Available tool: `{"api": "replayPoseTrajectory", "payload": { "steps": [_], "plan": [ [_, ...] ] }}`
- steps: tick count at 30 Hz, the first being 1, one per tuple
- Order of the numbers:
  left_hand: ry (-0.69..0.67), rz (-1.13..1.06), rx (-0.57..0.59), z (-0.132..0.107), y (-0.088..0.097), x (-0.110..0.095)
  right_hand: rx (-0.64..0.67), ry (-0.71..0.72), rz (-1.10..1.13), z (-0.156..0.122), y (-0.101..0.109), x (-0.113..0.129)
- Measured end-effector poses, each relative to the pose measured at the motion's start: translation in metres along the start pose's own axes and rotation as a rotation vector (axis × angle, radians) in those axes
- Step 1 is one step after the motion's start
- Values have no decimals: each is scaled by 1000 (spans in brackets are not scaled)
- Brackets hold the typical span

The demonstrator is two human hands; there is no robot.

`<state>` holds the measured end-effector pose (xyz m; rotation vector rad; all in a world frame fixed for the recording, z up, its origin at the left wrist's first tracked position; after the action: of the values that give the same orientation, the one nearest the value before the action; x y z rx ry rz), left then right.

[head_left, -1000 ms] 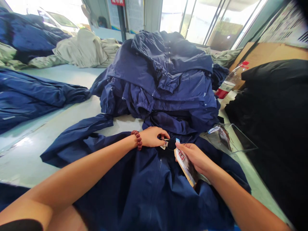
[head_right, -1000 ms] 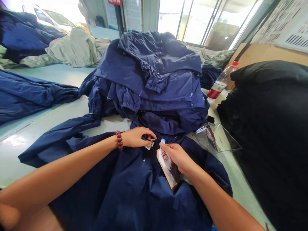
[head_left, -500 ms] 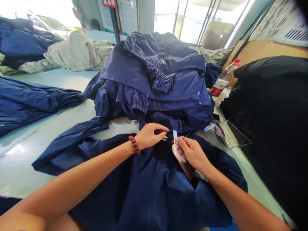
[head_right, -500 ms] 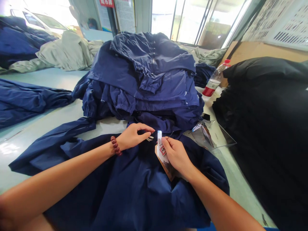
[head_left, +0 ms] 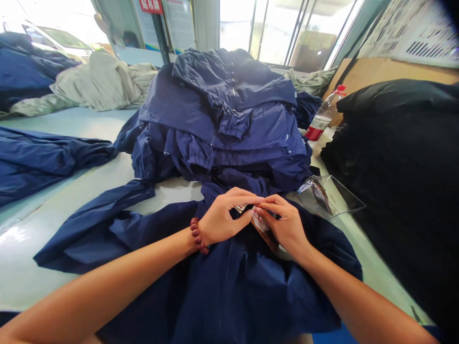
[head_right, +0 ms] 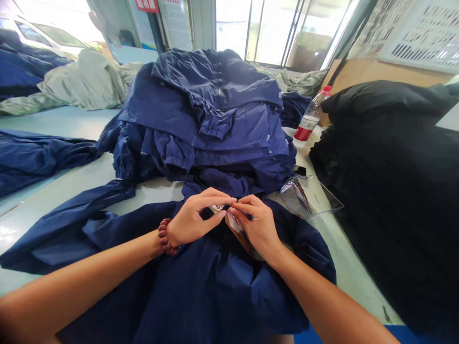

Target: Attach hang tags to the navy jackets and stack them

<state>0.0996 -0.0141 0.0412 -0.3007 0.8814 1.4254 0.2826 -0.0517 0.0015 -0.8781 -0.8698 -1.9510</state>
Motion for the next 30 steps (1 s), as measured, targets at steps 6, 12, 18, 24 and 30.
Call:
{"api": "replayPoseTrajectory", "payload": {
  "steps": [6,12,18,24,30],
  "plan": [
    [-182,-46,97,-6,-7,-12,74,22,112,-3,0,1],
    [50,39,-27,-10,-9,9,71,-143,178,-4,-2,0],
    [289,79,90,-14,-16,29,65,-372,292,-1,-4,-14],
    [307,107,101,-15,-16,39,26,-382,263,2,-2,-15],
    [313,102,109,-15,-18,50,-30,-361,219,4,1,-14]
  ]
}}
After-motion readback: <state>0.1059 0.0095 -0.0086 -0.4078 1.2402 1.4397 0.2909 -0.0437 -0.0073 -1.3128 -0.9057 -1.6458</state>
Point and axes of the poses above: each hand's wrist, its own z-axis towards the middle knuckle, its own y-axis out of the back of the hand, x = y × z, the point moved 3 cm from there along z, towards the middle knuckle, and after that the axes turned 14 degrees about -x, right-handed, at the moved point
